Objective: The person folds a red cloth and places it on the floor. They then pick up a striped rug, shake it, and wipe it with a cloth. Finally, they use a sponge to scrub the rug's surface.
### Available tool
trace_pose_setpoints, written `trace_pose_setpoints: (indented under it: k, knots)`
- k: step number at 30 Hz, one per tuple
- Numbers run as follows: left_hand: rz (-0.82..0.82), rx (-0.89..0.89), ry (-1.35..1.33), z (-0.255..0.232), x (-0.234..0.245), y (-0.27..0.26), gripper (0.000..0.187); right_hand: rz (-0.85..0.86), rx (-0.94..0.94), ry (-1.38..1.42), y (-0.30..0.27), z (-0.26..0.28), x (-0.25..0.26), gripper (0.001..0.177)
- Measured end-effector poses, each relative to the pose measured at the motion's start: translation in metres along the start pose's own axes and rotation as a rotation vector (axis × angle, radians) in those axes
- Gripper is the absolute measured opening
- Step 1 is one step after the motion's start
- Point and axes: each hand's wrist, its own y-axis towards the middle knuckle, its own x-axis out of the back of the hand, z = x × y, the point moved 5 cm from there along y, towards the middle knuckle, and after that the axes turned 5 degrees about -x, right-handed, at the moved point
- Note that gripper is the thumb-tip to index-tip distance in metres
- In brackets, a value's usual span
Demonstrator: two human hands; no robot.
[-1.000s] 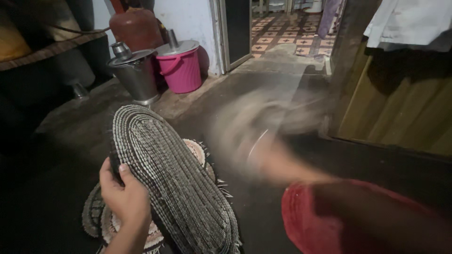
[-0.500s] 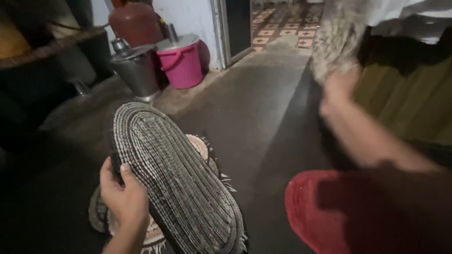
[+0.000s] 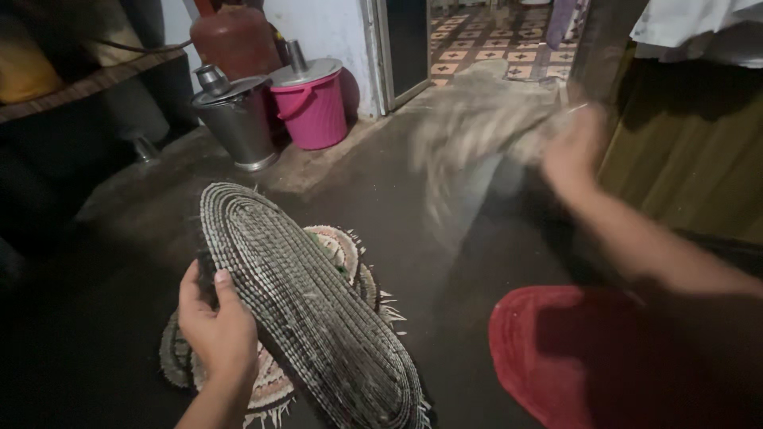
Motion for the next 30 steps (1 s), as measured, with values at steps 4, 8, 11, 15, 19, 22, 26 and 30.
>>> trace_pose_setpoints:
  k: [4,8,11,15,19,22,26,30]
  knots:
    - [0.002,0.025,0.011,-0.001,0.000,-0.001,0.038,0.045,-0.090,0.217,-0.055,0.070,-0.013,0.048]
    - [0.004,0.015,-0.024,-0.001,-0.005,-0.001,0.040,1.369,0.484,0.041,-0.244,0.136,-0.046,0.046]
    - [0.015,0.050,-0.038,-0.002,-0.005,-0.002,0.041,1.672,0.508,-0.141,-0.269,0.098,-0.038,0.045]
    - [0.005,0.065,-0.030,-0.005,-0.007,-0.001,0.041,1.020,0.337,-0.228,-0.129,0.034,-0.043,0.044]
    - [0.023,0.079,-0.022,-0.007,-0.006,-0.004,0.041,0.155,-0.299,0.099,-0.022,0.010,0.013,0.042]
    - [0.035,0.076,-0.016,-0.013,-0.008,-0.006,0.041,-0.048,-0.376,0.270,-0.039,0.035,0.020,0.041]
    - [0.044,0.066,-0.034,-0.021,-0.014,-0.010,0.038,0.851,0.169,0.103,-0.173,0.107,-0.027,0.040]
    - [0.043,0.089,-0.052,-0.025,-0.019,-0.013,0.039,1.683,0.501,-0.195,-0.268,0.092,-0.018,0.039]
